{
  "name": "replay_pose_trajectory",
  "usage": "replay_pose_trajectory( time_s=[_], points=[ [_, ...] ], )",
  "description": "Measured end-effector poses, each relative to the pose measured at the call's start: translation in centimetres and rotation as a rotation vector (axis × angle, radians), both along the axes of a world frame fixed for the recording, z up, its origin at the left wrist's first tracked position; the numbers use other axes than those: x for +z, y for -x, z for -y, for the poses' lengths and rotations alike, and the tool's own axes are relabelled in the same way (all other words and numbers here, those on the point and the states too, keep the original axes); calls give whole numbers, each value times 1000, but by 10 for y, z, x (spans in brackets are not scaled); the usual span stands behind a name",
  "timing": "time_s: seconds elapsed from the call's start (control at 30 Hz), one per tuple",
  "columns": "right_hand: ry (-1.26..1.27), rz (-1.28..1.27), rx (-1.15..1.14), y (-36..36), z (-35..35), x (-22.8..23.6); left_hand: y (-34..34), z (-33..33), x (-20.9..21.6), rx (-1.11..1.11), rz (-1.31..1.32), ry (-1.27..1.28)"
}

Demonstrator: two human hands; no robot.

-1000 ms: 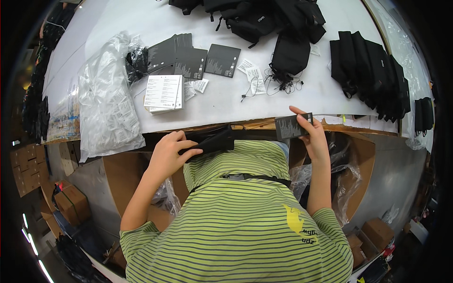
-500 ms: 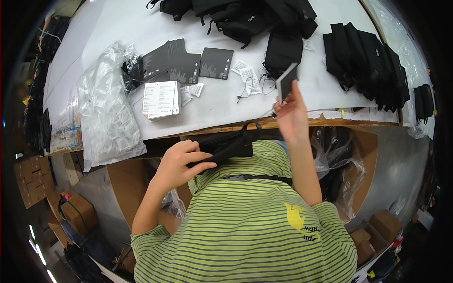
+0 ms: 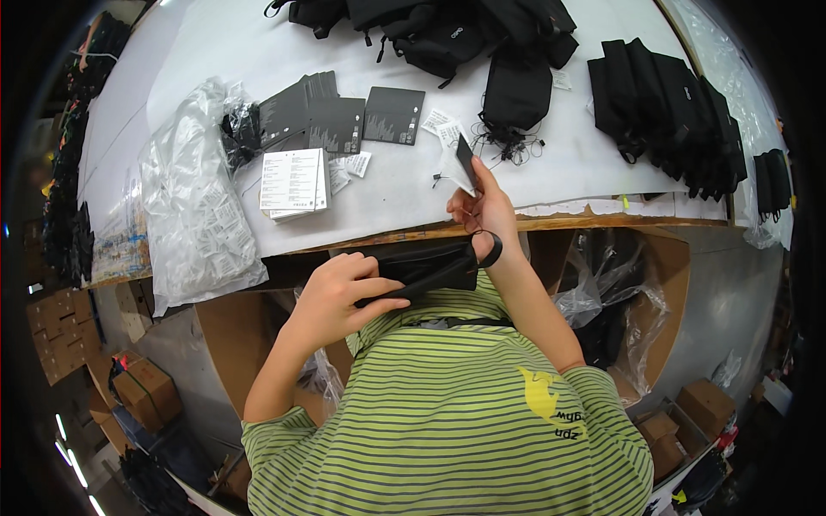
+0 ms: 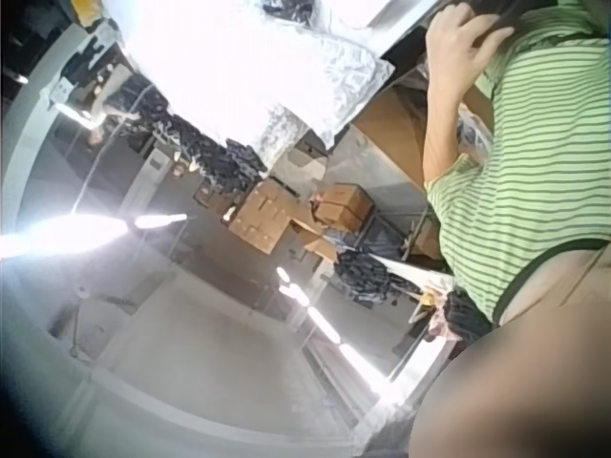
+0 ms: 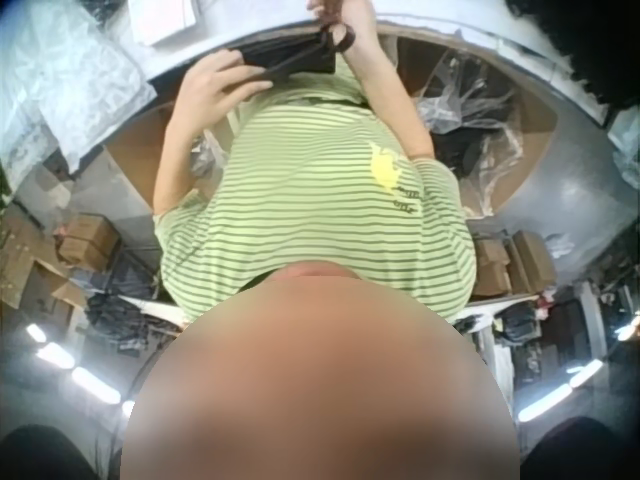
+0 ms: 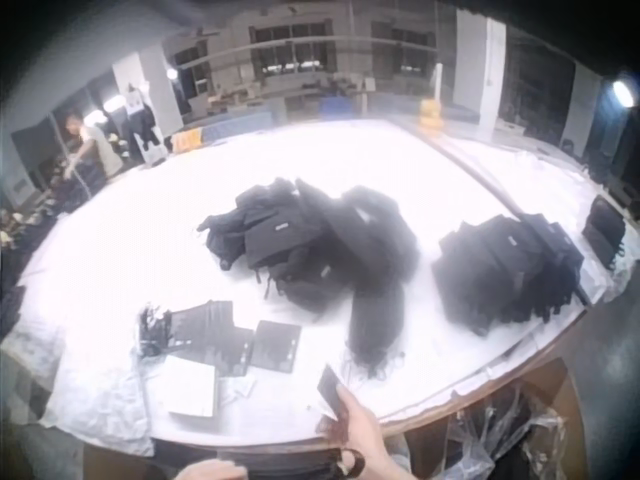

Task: The recorder is attaching tags and inserting booklets into black pouches at a packing station.

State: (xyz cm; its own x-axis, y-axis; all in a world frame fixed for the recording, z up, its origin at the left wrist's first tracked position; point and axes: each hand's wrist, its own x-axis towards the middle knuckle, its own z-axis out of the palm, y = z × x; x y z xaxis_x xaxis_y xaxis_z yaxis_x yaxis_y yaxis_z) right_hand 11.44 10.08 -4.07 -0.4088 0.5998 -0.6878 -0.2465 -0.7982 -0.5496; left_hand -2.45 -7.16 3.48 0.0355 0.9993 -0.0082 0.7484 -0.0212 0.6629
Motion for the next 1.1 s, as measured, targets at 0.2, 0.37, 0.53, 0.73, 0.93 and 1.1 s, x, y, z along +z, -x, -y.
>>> replay_pose_trajectory(
  time_s=[0.2, 0.37, 0.53, 0.73, 0.93, 1.1],
  points=[
    [-290, 58, -5, -6, -6, 21, 1, -6, 2, -5, -15, -36],
    [-1149, 226, 521, -27, -20, 62, -1, -22, 8, -4, -111, -83],
    [-1774, 501, 1085, -39, -14, 74, -9, -35, 4, -31, -215, -284],
    [-1594, 415, 1225, -48, -3, 77, -6, -36, -6, -208, -97, -89],
    [-1563, 363, 1284, -64, -5, 52, 27, -78, -30, 50, 298, 158],
    [-1505, 408, 1397, -64, -4, 58, 68, -91, -87, 281, -652, -106]
  ],
)
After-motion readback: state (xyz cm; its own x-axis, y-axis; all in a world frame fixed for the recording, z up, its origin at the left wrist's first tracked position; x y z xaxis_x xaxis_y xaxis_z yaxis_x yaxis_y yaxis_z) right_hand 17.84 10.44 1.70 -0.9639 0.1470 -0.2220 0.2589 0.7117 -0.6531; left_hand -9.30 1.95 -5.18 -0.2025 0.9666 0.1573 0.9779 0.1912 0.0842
